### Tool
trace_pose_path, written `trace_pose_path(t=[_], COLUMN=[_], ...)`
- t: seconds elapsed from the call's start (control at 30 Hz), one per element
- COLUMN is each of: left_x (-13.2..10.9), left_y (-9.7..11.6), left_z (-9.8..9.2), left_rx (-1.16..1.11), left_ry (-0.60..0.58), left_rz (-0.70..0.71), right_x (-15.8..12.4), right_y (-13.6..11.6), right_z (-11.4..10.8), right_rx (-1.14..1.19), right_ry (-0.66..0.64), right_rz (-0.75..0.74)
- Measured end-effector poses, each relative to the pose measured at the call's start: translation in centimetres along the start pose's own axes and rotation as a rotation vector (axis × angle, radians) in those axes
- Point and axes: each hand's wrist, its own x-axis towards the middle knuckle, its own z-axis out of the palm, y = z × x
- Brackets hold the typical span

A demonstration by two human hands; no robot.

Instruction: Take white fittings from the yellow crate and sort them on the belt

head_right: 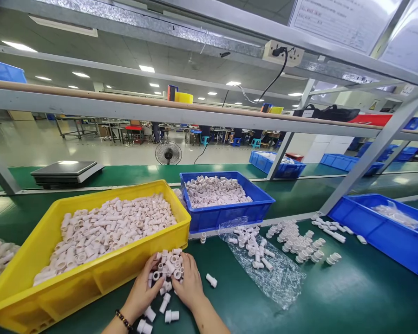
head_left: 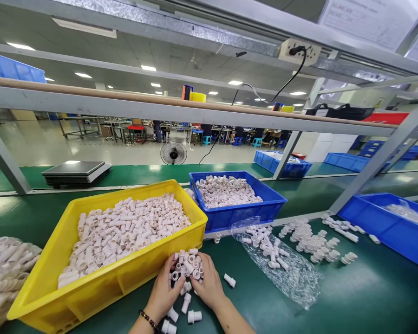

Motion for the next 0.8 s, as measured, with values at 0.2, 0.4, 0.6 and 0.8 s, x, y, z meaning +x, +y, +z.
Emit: trace_pose_path(t=[0.2,0.4,0.6,0.8], left_x=[1.8,4.2,5.8,5.0], left_y=[0.0,-0.6,-1.8,-2.4], left_z=[-0.6,-1.6,-2.0,-2.7], left_rx=[-0.046,-0.049,-0.033,-0.031], left_ry=[0.015,0.07,0.112,0.115], left_rz=[0.01,0.001,-0.033,-0.054], right_x=[0.1,0.2,0.5,0.9], right_y=[0.1,0.0,0.5,1.0], right_z=[0.4,0.0,0.2,0.2], right_rx=[-0.046,-0.036,-0.055,-0.079], right_ry=[0.018,0.031,0.091,0.139], right_rz=[0.013,0.013,0.009,0.041])
